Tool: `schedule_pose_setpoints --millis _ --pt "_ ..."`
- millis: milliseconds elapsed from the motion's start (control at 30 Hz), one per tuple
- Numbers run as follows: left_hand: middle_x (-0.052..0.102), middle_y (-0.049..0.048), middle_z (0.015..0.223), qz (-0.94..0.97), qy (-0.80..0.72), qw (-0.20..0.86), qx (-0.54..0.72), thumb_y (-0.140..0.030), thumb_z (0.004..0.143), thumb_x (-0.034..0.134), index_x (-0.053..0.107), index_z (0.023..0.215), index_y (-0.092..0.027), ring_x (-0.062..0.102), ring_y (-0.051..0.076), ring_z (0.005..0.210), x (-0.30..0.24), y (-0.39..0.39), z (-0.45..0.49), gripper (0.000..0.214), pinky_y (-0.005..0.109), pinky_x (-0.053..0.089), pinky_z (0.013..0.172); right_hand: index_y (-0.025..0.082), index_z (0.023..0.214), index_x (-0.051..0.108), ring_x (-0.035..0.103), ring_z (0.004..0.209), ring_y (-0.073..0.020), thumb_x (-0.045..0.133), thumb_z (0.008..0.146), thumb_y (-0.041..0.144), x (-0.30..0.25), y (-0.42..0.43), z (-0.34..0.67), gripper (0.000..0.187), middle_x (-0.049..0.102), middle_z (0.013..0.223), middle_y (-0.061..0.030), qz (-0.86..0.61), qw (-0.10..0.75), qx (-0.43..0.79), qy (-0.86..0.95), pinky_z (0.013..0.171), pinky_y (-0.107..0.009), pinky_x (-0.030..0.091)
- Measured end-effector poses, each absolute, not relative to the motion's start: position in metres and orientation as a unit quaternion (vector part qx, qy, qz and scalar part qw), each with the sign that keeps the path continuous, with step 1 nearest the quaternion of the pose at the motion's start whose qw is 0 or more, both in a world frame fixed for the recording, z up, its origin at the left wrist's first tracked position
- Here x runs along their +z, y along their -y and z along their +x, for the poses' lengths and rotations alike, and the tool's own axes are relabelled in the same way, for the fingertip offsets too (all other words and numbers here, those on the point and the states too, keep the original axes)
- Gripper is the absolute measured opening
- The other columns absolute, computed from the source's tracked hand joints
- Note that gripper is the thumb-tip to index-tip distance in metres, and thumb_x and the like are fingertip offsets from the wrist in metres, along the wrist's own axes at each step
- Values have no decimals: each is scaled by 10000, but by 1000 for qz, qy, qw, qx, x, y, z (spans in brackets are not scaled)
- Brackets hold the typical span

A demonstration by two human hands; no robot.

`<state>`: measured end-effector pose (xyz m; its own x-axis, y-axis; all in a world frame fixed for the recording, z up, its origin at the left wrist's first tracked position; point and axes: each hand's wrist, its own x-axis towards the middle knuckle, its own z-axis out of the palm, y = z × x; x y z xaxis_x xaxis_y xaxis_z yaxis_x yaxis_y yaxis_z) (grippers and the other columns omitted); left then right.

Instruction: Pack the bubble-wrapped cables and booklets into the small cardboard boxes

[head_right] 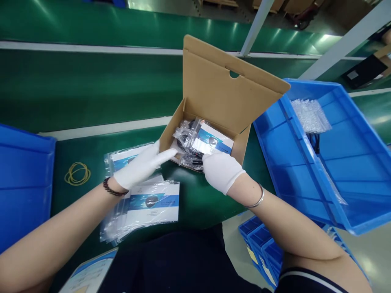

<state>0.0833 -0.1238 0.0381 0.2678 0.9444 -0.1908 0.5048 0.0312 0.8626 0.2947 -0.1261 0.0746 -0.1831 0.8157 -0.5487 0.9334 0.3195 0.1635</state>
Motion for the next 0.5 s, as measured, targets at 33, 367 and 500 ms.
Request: schedule_pose_setpoints --millis 33,367,500 --pt "638 63 1319 656 -538 474 235 -615 916 481 425 1460 -236 613 282 1175 35 120 83 665 340 491 981 130 1034 643 689 844 -316 521 917 283 71 125 291 229 687 879 -193 567 269 -102 -771 698 -373 518" --pt "700 72 1214 613 -625 421 239 -512 808 668 512 1394 -222 651 312 1121 17 120 101 672 407 525 963 136 1101 636 663 920 -264 469 974 382 68 120 294 323 707 994 -150 567 220 -127 -783 757 -312 473" --pt "651 39 1315 548 -597 483 331 -329 794 694 514 1399 -234 621 260 1188 2 119 112 638 380 512 1025 156 1111 662 672 925 -267 535 936 362 69 113 300 298 715 982 -138 587 255 -141 -755 761 -307 484"
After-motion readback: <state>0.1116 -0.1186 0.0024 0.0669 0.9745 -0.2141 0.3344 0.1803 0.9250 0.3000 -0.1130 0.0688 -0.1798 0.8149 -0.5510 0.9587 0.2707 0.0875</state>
